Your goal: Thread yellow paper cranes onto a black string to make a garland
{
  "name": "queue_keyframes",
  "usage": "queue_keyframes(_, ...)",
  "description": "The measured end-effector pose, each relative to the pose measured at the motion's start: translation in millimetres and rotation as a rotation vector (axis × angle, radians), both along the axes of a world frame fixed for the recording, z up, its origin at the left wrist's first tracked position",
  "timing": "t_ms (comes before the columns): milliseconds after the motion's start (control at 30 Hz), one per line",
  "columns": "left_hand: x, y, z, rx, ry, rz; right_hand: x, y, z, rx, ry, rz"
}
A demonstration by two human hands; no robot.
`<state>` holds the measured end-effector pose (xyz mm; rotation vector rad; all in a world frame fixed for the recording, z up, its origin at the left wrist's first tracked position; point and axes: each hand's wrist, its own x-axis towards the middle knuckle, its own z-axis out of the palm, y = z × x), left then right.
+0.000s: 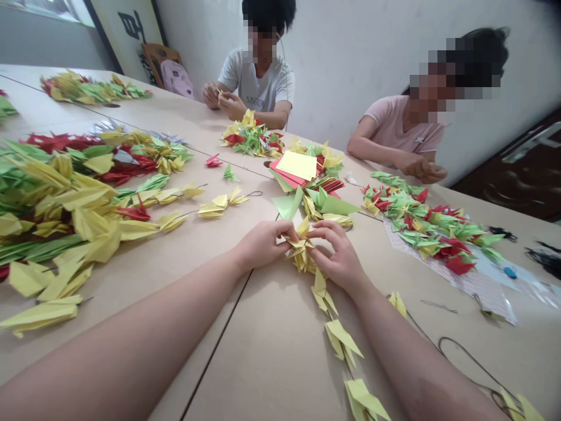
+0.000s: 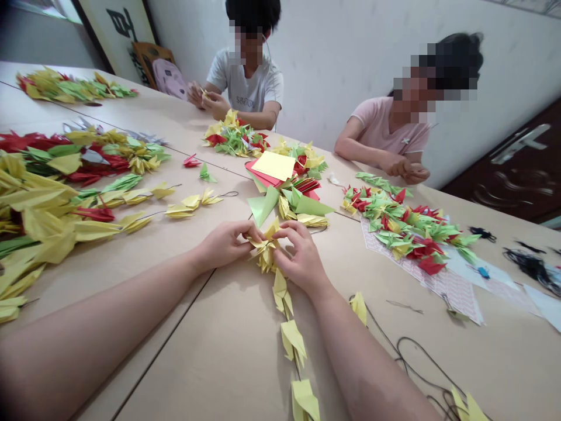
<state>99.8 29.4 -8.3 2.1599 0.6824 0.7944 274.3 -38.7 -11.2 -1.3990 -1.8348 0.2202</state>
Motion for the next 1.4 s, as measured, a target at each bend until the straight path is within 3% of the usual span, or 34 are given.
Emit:
queue_keyframes(400, 0.8, 0.5, -5.8, -0.120, -0.002, -0.135, 2.2, 4.1, -5.4, -0.268, 0.146, -0.187)
queue_keyframes(567, 0.5, 0.9, -6.0, -0.056, 0.039, -0.131, 4.0, 5.4, -9.2, -0.320, 0.314, -0.121)
queue_keyframes(667, 0.8, -0.2, -3.1, -0.032, 0.060, -0.118, 4.7, 6.5, -10.9, -0.260, 0.374, -0.129)
queue_keyframes(833, 1.6, 0.1, 1.4, 0.042, 0.143, 0.024, 4.1, 4.3, -5.0, 0.002, 0.307, -0.249)
queue_keyframes(1000, 2.2, 2.6, -0.3, 0.009, 0.142, 0.141, -1.1, -3.2, 5.5, 0.006, 0.088, -0.040)
queue_keyframes(1133, 3.0, 3.1, -1.7, -0.018, 0.150, 0.167, -2.7, -3.8, 7.2, 0.047, 0.012, 0.014)
queue_keyframes(1400, 2.6, 1.3, 1.4, -0.019, 0.162, 0.078, 4.5, 3.9, -2.3, 0.047, 0.010, -0.194)
